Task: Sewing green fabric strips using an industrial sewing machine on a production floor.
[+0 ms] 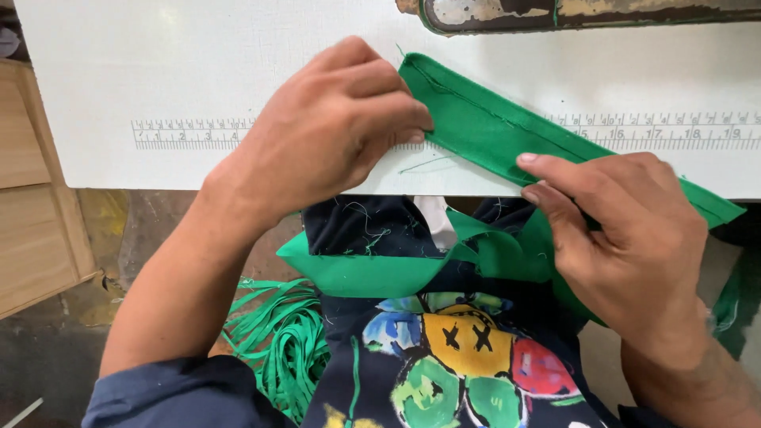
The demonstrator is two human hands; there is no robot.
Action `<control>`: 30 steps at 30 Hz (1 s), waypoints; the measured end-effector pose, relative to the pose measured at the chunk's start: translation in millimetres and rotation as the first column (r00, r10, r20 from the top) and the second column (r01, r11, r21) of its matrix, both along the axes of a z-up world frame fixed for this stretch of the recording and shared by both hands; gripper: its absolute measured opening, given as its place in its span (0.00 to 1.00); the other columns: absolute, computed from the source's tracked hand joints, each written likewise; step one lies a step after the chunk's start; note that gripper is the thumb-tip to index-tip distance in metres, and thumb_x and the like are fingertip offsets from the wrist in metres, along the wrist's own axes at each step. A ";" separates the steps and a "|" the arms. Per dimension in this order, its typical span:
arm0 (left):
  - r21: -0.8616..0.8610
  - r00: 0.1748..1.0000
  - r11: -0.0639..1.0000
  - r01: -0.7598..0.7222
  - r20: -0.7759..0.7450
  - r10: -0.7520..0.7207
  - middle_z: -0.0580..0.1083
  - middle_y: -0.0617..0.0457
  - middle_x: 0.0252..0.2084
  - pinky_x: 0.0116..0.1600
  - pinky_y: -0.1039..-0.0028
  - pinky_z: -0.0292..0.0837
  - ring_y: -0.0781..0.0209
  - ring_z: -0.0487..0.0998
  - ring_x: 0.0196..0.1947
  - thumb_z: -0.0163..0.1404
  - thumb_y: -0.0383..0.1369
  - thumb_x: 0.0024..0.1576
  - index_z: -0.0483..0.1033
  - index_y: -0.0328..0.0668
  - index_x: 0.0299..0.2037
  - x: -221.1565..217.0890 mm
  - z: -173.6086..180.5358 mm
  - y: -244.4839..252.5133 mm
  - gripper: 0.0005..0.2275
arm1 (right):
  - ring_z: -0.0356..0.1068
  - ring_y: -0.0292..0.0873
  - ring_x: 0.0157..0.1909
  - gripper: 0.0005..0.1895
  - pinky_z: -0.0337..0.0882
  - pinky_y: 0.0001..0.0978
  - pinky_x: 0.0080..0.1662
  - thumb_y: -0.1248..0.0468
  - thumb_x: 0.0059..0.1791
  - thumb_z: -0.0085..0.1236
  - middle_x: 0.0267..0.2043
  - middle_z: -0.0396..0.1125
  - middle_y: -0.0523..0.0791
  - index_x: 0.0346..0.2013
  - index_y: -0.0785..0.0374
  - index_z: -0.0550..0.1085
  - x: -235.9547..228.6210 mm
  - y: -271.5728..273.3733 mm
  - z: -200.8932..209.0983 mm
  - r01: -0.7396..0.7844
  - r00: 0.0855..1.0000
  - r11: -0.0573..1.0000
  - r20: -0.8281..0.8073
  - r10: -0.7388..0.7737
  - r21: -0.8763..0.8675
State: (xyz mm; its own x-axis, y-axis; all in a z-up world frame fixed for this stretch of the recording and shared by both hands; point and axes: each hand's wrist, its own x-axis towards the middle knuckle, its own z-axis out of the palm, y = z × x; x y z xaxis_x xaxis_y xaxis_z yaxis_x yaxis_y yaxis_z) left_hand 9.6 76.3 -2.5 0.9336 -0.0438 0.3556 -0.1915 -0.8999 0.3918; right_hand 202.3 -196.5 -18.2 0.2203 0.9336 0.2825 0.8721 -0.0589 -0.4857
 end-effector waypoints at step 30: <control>0.302 0.884 0.831 -0.466 0.137 0.446 0.79 0.33 0.61 0.71 0.55 0.83 0.39 0.84 0.62 0.54 0.41 0.75 0.79 0.24 0.62 -20.0 -18.6 -107.1 0.20 | 0.70 0.49 0.29 0.36 0.74 0.46 0.31 0.58 0.58 0.44 0.36 0.68 0.43 0.81 0.22 0.63 37.4 42.8 20.9 -0.194 0.809 0.790 0.361 0.464 -0.581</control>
State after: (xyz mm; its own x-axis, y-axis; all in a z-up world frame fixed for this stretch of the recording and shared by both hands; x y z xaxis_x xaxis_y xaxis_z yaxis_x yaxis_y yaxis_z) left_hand -10.4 -30.8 -21.1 0.8533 0.2624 0.4505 0.2586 -0.9634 0.0714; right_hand 239.7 -153.6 2.7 -0.1592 0.9532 -0.2571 0.9865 0.1634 -0.0050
